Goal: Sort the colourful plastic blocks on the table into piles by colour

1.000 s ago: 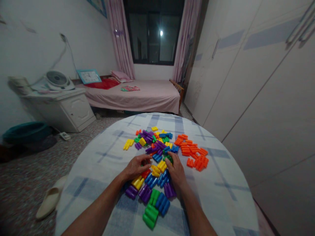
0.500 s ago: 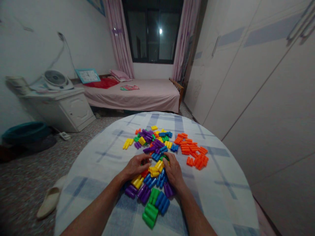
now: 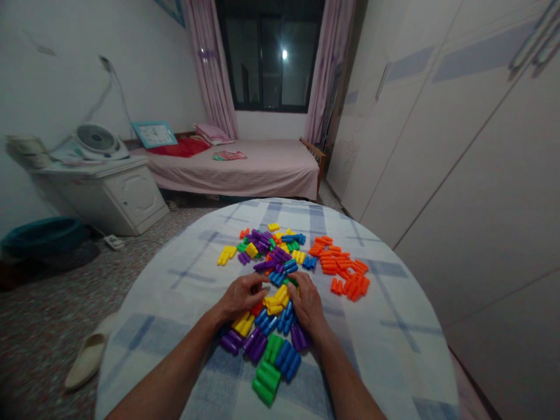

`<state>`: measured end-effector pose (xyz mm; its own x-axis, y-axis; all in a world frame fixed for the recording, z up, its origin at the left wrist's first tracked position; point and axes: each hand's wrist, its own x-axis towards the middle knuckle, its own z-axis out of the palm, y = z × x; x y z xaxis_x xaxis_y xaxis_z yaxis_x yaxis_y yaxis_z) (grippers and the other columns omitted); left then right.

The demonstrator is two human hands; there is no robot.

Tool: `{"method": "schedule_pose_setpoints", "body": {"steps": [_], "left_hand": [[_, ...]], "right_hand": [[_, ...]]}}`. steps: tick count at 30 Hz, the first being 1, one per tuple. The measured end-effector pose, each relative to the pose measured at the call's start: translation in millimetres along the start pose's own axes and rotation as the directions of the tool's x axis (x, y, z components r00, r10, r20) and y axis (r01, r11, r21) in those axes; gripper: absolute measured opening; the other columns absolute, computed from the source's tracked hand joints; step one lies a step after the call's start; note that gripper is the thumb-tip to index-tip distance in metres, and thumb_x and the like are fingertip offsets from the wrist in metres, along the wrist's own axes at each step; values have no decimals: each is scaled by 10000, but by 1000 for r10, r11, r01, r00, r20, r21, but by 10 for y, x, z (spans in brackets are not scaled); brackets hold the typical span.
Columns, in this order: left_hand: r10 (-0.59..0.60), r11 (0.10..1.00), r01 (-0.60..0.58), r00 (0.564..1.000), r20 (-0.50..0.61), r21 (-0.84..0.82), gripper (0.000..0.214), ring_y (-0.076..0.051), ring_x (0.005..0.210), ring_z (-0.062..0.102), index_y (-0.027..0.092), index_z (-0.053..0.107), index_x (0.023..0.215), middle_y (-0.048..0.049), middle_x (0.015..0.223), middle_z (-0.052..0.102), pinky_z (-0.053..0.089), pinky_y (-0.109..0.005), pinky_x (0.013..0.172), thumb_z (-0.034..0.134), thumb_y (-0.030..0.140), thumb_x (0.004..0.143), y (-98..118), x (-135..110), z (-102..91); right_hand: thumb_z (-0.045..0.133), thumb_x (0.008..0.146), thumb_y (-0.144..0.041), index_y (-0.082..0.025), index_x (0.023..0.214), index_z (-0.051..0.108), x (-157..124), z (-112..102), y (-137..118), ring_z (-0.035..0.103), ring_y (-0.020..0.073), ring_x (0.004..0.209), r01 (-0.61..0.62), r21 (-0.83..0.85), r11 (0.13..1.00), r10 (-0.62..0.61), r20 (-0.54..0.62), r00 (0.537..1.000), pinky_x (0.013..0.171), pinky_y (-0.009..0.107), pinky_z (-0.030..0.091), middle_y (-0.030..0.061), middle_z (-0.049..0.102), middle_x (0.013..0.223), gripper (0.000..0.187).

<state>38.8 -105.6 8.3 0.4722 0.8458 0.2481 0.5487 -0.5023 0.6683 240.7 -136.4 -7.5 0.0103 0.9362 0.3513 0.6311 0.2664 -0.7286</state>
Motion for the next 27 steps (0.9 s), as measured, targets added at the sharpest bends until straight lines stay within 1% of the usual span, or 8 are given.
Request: {"method": "schedule_pose_setpoints", "body": {"steps": [5, 7, 10, 13, 15, 20, 23, 27], "left_hand": [[-12, 1000, 12, 1000, 1, 19, 272, -106, 628, 514, 183, 650, 1001, 16, 676, 575, 391, -206, 600, 518, 290, 788, 32, -1, -16], [-17, 999, 17, 1000, -7, 28, 270, -109, 633, 519, 184, 650, 999, 13, 680, 579, 396, -208, 605, 515, 292, 791, 36, -2, -17], [-20, 999, 21, 1000, -18, 39, 264, -112, 644, 526, 183, 650, 993, 9, 690, 584, 402, -212, 617, 514, 293, 796, 29, -6, -11], [-8, 999, 8, 1000, -20, 42, 259, -113, 652, 533, 178, 646, 995, 5, 703, 592, 406, -214, 629, 509, 286, 803, 10, -11, 0], [10, 999, -8, 1000, -21, 54, 251, -112, 660, 540, 181, 644, 993, 3, 720, 602, 409, -214, 639, 505, 279, 809, -3, -11, 8], [85, 986, -78, 996, -37, 147, 232, -121, 706, 551, 174, 654, 958, -16, 751, 616, 414, -223, 690, 493, 270, 821, -10, -7, 20], [105, 976, -98, 994, -30, 193, 224, -126, 701, 549, 177, 659, 940, -18, 728, 616, 413, -229, 691, 496, 271, 820, -4, -10, 22], [92, 969, -85, 996, -19, 233, 215, -129, 683, 545, 188, 662, 913, -18, 716, 618, 412, -233, 683, 494, 280, 817, -3, -15, 26]], "right_hand": [[421, 857, -299, -216, 1045, 580, -4, -5, -17, 523, 190, 1060, -8, -1, 1000, 8, 20, 1000, 962, 371, 392, 60, 578, 1088, 260], [409, 861, -302, -217, 1043, 578, -2, -6, -13, 526, 192, 1051, -4, 10, 1000, 4, 0, 1000, 956, 376, 397, 60, 582, 1073, 262], [394, 861, -320, -209, 1056, 570, 7, -14, 16, 528, 204, 1039, -30, 21, 999, 32, -97, 995, 934, 395, 417, 71, 575, 1069, 286], [395, 852, -344, -196, 1098, 552, 19, -18, 72, 505, 225, 1074, -80, 16, 997, 81, -195, 977, 921, 421, 428, 98, 547, 1120, 327], [397, 848, -353, -193, 1133, 538, 25, -9, 120, 476, 234, 1119, -98, -3, 995, 95, -225, 970, 949, 444, 406, 110, 529, 1159, 356], [426, 828, -353, -165, 1191, 524, 30, 43, 220, 377, 256, 1240, -102, -108, 989, 75, -233, 970, 1046, 489, 295, 129, 459, 1287, 421], [415, 834, -357, -138, 1203, 517, 30, 57, 245, 356, 257, 1262, -95, -125, 988, 60, -260, 964, 1056, 481, 287, 149, 443, 1303, 441], [417, 836, -359, -160, 1257, 478, 31, 68, 254, 329, 265, 1291, -104, -138, 985, 63, -272, 960, 1049, 500, 289, 144, 406, 1356, 470]]}}
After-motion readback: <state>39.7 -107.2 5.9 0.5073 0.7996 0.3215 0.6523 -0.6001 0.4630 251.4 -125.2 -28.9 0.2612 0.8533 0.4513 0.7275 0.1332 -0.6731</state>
